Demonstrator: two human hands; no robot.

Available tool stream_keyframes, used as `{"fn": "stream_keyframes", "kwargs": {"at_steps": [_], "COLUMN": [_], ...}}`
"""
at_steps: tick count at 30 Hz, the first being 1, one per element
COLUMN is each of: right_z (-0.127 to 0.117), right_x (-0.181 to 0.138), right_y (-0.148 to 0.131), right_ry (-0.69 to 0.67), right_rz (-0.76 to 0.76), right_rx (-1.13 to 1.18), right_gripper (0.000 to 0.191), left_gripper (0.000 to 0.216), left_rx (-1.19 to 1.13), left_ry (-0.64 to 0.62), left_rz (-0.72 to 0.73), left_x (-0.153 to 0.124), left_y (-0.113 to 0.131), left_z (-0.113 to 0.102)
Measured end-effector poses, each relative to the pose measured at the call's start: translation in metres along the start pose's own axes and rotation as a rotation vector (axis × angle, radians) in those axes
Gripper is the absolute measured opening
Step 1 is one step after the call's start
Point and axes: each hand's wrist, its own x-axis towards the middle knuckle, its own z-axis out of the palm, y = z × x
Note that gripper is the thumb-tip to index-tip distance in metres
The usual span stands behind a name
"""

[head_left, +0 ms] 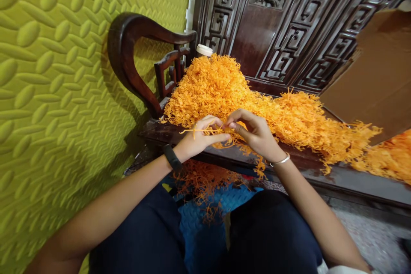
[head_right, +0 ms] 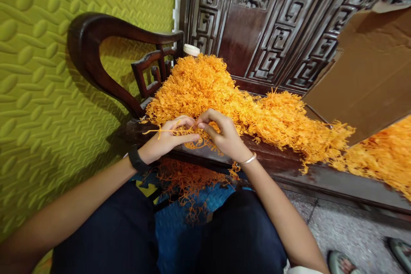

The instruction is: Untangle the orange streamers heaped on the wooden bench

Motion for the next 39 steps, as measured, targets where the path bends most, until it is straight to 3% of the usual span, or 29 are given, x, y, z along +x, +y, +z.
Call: {"fn": "stream_keyframes", "kwargs": {"at_steps": [6, 13, 17, 24, 31, 39], "right_z": [0.001, -0.004, -0.006, -0.006, -0.009, -0.001], "right_x": [0.0, 0.0, -0.001, -0.001, -0.001, -0.002], "right_y": [-0.007, -0.009, -0.008, -0.007, -0.008, -0.005], "right_ry": [-0.003, -0.125, -0.081, -0.027, 0.005, 0.014], "right_rz": [0.043, 0.058, 0.078, 0.013, 0.096, 0.082], "right_rx": [-0.081, -0.208, -0.261, -0.291, -0.201, -0.145], "right_gripper": [0.02, 0.029, 0.029, 0.023, 0.029, 0.017], "left_gripper": [0.019, 0.02, 0.018, 0.021, 0.016, 0.026], "left_rx": [0.079, 0.224, 0.232, 0.131, -0.139, -0.214], "left_ry": [0.064, 0.052, 0.009, 0.049, 0.038, -0.137], "left_rz": [0.054, 0.018, 0.007, -0.067, -0.064, -0.184], "left_x": [-0.001, -0.005, -0.004, -0.001, -0.001, 0.001], "left_y": [0.001, 0.003, 0.004, 0.011, 0.008, -0.002], "left_z": [0.0, 0.002, 0.002, 0.001, -0.002, -0.002]}}
